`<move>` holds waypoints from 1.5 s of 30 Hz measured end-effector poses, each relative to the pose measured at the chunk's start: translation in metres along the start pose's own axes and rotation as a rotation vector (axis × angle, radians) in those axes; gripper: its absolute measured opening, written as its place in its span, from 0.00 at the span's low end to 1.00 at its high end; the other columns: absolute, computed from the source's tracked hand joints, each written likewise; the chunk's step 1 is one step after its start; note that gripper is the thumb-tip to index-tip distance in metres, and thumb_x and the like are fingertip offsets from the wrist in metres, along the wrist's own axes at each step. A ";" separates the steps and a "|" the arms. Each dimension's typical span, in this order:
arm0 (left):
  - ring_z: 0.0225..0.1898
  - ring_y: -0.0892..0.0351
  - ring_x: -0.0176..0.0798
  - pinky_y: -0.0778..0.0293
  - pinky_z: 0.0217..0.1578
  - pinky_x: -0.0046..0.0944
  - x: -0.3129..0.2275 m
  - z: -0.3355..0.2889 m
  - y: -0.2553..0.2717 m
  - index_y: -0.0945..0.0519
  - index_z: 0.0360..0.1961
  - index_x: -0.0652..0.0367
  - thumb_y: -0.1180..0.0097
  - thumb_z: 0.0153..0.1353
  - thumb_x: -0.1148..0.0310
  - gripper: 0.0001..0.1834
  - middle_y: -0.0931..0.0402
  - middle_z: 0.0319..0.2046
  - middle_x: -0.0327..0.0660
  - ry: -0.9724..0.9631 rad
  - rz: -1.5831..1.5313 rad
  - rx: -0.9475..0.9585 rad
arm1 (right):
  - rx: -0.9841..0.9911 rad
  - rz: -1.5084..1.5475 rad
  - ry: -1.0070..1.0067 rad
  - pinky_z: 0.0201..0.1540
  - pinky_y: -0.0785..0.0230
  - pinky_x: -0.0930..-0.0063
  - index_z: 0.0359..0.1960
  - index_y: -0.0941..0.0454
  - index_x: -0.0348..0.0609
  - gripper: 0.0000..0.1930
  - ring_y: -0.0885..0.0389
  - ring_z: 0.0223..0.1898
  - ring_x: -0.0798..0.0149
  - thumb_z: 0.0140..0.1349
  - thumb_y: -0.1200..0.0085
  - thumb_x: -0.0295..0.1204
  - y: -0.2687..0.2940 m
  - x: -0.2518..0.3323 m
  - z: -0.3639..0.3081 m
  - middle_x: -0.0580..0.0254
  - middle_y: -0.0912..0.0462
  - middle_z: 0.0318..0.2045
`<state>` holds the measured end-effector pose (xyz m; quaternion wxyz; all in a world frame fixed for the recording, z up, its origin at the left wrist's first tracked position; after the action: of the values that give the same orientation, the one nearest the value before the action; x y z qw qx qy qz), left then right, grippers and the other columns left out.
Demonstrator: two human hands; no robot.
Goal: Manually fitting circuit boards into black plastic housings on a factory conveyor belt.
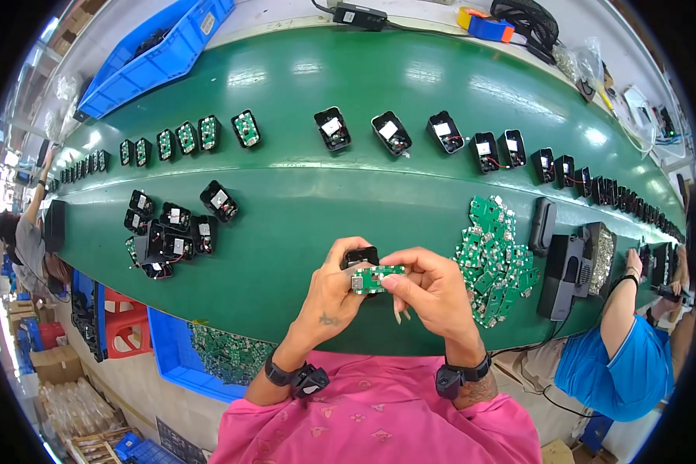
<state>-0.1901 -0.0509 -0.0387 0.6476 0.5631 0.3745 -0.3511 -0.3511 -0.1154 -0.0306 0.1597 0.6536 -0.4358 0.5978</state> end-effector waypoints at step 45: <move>0.48 0.22 0.30 0.22 0.46 0.32 -0.030 0.001 -0.028 0.34 0.66 0.60 0.47 0.65 0.82 0.27 0.22 0.50 0.43 0.304 -0.647 -0.091 | -0.461 -0.929 0.789 0.52 0.35 0.56 0.35 0.19 0.43 0.05 0.30 0.50 0.50 0.59 0.38 0.26 -0.004 0.001 -0.012 0.57 0.24 0.48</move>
<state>-0.2285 -0.0546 -0.0255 0.4643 0.4318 0.6406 -0.4331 -0.3560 -0.1045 -0.0254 0.6857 0.4542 -0.1337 0.5528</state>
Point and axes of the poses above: each hand's wrist, its own z-axis towards the middle knuckle, its own y-axis out of the back of the hand, x = y × z, the point moved 3 cm from there along z, towards the middle knuckle
